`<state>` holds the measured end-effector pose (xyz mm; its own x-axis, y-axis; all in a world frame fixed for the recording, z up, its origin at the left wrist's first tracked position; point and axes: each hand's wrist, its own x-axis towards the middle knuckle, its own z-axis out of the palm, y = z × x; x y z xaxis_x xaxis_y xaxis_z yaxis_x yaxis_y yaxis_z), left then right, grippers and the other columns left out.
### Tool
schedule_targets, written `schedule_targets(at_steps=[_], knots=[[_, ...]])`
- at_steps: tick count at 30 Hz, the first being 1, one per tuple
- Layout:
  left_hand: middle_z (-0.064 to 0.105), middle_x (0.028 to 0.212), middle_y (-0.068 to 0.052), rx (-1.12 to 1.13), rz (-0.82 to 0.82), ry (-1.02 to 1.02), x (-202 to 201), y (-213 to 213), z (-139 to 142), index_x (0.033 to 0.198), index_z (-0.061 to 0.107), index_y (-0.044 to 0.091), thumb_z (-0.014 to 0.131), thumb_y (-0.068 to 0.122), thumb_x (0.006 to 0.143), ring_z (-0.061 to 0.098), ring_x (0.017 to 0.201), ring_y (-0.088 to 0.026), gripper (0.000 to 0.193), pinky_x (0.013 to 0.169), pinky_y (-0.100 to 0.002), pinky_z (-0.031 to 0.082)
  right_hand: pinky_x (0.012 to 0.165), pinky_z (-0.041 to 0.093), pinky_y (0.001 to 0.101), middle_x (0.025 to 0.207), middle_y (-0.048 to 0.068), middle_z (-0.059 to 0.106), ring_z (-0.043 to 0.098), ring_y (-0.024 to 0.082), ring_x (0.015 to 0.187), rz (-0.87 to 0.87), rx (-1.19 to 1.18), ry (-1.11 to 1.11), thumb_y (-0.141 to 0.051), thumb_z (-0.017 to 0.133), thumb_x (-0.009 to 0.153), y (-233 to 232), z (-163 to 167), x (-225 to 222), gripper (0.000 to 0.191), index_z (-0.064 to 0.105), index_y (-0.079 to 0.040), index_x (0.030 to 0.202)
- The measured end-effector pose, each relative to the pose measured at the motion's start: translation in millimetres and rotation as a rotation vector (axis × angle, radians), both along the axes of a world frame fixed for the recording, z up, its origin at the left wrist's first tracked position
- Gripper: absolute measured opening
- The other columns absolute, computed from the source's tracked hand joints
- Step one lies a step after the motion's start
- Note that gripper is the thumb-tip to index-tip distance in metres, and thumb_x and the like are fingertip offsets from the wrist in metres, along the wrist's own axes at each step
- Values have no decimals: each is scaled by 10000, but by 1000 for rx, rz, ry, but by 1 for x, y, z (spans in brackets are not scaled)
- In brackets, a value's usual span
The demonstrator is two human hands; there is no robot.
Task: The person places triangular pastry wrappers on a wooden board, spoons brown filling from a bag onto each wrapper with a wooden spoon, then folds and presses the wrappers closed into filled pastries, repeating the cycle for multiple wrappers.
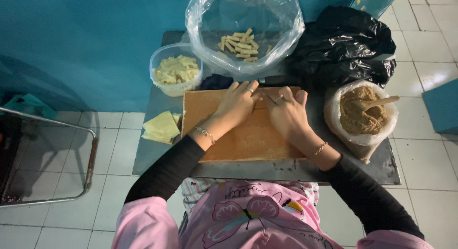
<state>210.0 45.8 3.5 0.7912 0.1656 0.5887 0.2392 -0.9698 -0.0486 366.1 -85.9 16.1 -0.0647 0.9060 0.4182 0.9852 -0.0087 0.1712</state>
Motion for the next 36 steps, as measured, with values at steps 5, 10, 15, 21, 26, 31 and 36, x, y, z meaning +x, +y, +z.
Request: schedule_targets(at_steps=[5, 10, 15, 21, 26, 31, 36], knots=[[617, 1221, -87, 70, 93, 6, -2, -2, 3, 980, 739, 90, 657, 134, 877, 586, 1029, -241, 139, 826, -396, 428, 933, 337, 474, 1214, -68, 702, 511, 201, 1158, 77, 47, 20, -108, 610, 846, 13, 2, 7, 399, 731, -141, 1225], [616, 1235, -90, 100, 117, -12, 3, -4, -1, 1021, 736, 76, 649, 122, 883, 597, 1042, -236, 170, 850, -388, 437, 896, 334, 469, 1238, -57, 698, 504, 202, 1154, 69, 33, -10, -115, 614, 810, 20, 5, 11, 445, 716, -133, 1243], [608, 1277, -124, 64, 105, -25, 5, -2, 3, 1068, 743, 80, 653, 146, 901, 593, 1119, -259, 202, 872, -396, 442, 924, 331, 473, 1298, -49, 691, 492, 181, 1174, 84, 20, 81, -111, 601, 854, 18, 2, 11, 450, 697, -108, 1293], [680, 1112, -107, -485, -5, 79, -26, 6, 52, 1086, 768, 115, 684, 184, 944, 674, 850, -284, 178, 805, -396, 514, 910, 340, 447, 1241, -55, 704, 503, 187, 1168, 56, 21, -75, -126, 607, 829, 23, -1, 13, 486, 704, -93, 1304], [658, 985, -103, -575, -123, -58, -115, -14, 95, 1201, 736, 79, 722, 169, 951, 667, 819, -278, 266, 698, -371, 512, 875, 366, 456, 1136, -56, 709, 521, 218, 1124, 60, -34, 85, -220, 661, 941, 37, 9, 15, 206, 750, -149, 1112], [675, 973, -80, -712, 368, -286, -208, -35, 89, 1205, 743, 130, 711, 142, 953, 662, 767, -185, 254, 650, -311, 496, 856, 417, 427, 1062, -33, 724, 569, 216, 1093, 131, 66, 71, -203, 711, 815, 43, 33, 5, 188, 773, -173, 989], [697, 1032, -117, -513, 716, -376, -239, -35, 23, 1192, 756, 101, 779, 235, 918, 633, 944, -310, 305, 828, -409, 502, 783, 550, 377, 1015, 47, 744, 703, 237, 897, 453, -305, 599, -133, 704, 836, 30, 62, -28, 187, 803, -156, 994]])
